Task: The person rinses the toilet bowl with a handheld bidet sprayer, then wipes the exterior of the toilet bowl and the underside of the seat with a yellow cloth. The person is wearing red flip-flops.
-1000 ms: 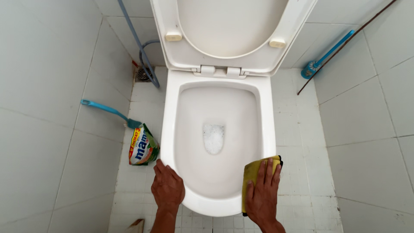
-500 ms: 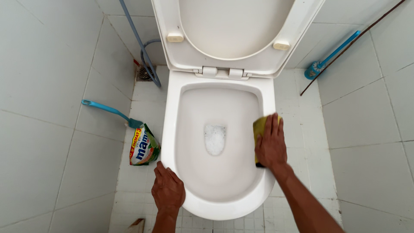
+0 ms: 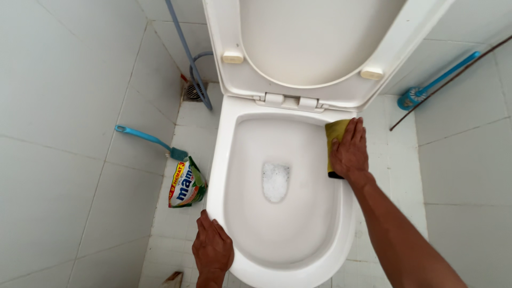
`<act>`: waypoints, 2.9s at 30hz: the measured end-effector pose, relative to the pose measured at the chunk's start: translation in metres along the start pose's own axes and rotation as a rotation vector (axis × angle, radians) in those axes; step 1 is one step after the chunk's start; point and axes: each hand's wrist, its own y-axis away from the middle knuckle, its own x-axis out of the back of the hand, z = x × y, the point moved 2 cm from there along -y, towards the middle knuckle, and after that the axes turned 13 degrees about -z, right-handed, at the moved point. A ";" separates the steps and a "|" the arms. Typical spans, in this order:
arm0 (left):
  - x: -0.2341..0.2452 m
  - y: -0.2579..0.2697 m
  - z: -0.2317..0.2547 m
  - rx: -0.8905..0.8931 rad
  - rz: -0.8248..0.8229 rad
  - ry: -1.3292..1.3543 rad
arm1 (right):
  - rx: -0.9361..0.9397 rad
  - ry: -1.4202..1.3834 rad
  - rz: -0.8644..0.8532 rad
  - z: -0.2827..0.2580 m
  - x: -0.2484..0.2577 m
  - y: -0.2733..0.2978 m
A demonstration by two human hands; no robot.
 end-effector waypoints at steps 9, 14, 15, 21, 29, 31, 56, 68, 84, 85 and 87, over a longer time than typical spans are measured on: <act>0.003 0.000 0.002 0.025 -0.008 0.013 | -0.147 -0.166 -0.135 -0.023 0.039 -0.012; 0.004 0.001 0.003 0.037 -0.015 0.033 | -0.141 -0.158 -0.135 -0.020 0.037 -0.007; 0.004 0.002 0.003 0.039 -0.013 0.036 | -0.110 -0.149 -0.109 -0.020 0.033 -0.004; 0.003 0.001 0.003 0.012 0.010 0.035 | -0.008 -0.041 -0.050 -0.010 0.011 0.036; 0.003 0.008 0.002 -0.028 0.042 0.033 | 0.101 -0.038 0.024 -0.015 -0.018 0.148; 0.005 0.008 0.003 -0.026 0.027 0.046 | 0.146 -0.030 0.076 -0.023 -0.023 0.185; 0.013 0.035 -0.009 -0.287 0.265 0.161 | 0.011 -0.467 -0.249 -0.214 -0.097 0.337; -0.084 0.151 0.039 -0.605 -0.017 -0.106 | -0.256 -1.442 -0.024 -0.107 -0.030 0.305; -0.031 0.061 -0.001 -0.358 0.056 -0.262 | -0.210 -0.235 0.089 -0.055 -0.038 0.200; -0.026 0.053 0.000 -0.345 0.046 -0.251 | -0.191 -0.224 0.113 -0.054 -0.037 0.204; -0.017 0.033 0.004 -0.365 0.079 -0.295 | -0.179 -0.219 0.138 -0.055 -0.036 0.204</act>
